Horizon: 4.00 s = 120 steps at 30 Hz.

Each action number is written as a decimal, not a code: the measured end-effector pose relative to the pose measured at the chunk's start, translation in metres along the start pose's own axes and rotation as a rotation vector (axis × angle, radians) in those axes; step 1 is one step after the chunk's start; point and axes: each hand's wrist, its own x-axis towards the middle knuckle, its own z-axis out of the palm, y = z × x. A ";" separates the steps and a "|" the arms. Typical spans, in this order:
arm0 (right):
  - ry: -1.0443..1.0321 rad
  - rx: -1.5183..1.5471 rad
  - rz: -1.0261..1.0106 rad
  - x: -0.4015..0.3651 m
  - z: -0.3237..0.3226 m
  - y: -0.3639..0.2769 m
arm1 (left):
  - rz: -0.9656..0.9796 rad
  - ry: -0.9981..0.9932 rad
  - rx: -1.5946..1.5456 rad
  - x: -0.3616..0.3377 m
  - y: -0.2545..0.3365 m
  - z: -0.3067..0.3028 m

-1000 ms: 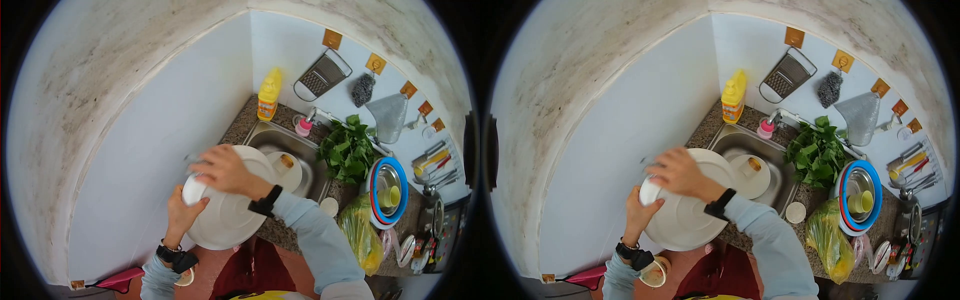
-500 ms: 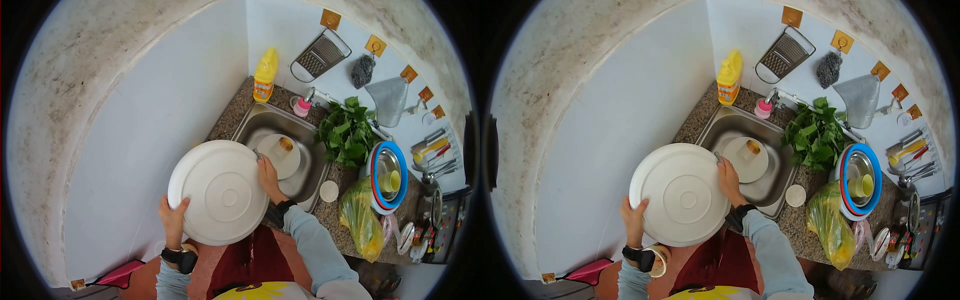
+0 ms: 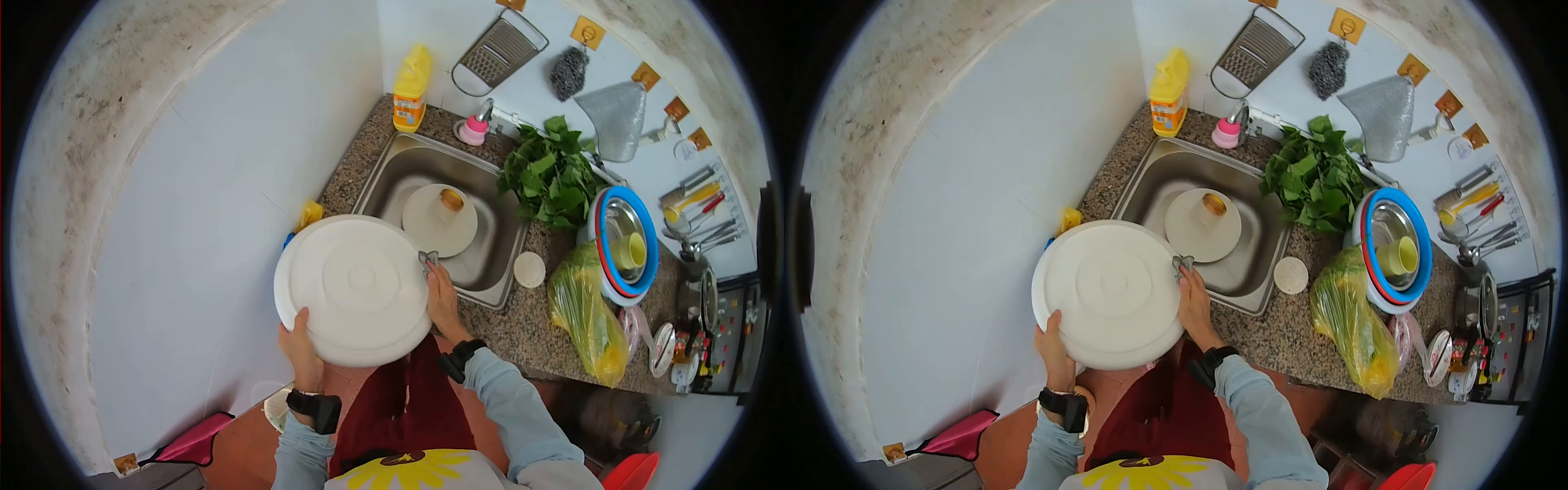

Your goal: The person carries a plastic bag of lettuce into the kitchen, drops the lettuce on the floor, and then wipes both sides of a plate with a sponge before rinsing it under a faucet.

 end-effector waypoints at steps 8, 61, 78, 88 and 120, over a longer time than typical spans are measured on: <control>-0.027 -0.138 -0.389 -0.096 -0.007 -0.042 | -0.013 -0.106 -0.075 -0.015 0.004 0.015; -0.779 -0.682 -0.481 0.103 0.020 -0.032 | -0.134 -0.108 0.035 -0.031 -0.057 -0.014; -1.110 -0.604 -1.083 0.001 -0.039 -0.056 | -0.157 -0.130 -0.109 -0.028 -0.071 -0.019; -0.865 -0.672 -0.844 0.051 0.013 -0.063 | -0.168 -0.098 -0.120 -0.034 -0.051 -0.009; -0.325 -0.384 0.140 0.063 -0.133 0.053 | -0.187 -0.314 -0.066 -0.022 -0.067 -0.027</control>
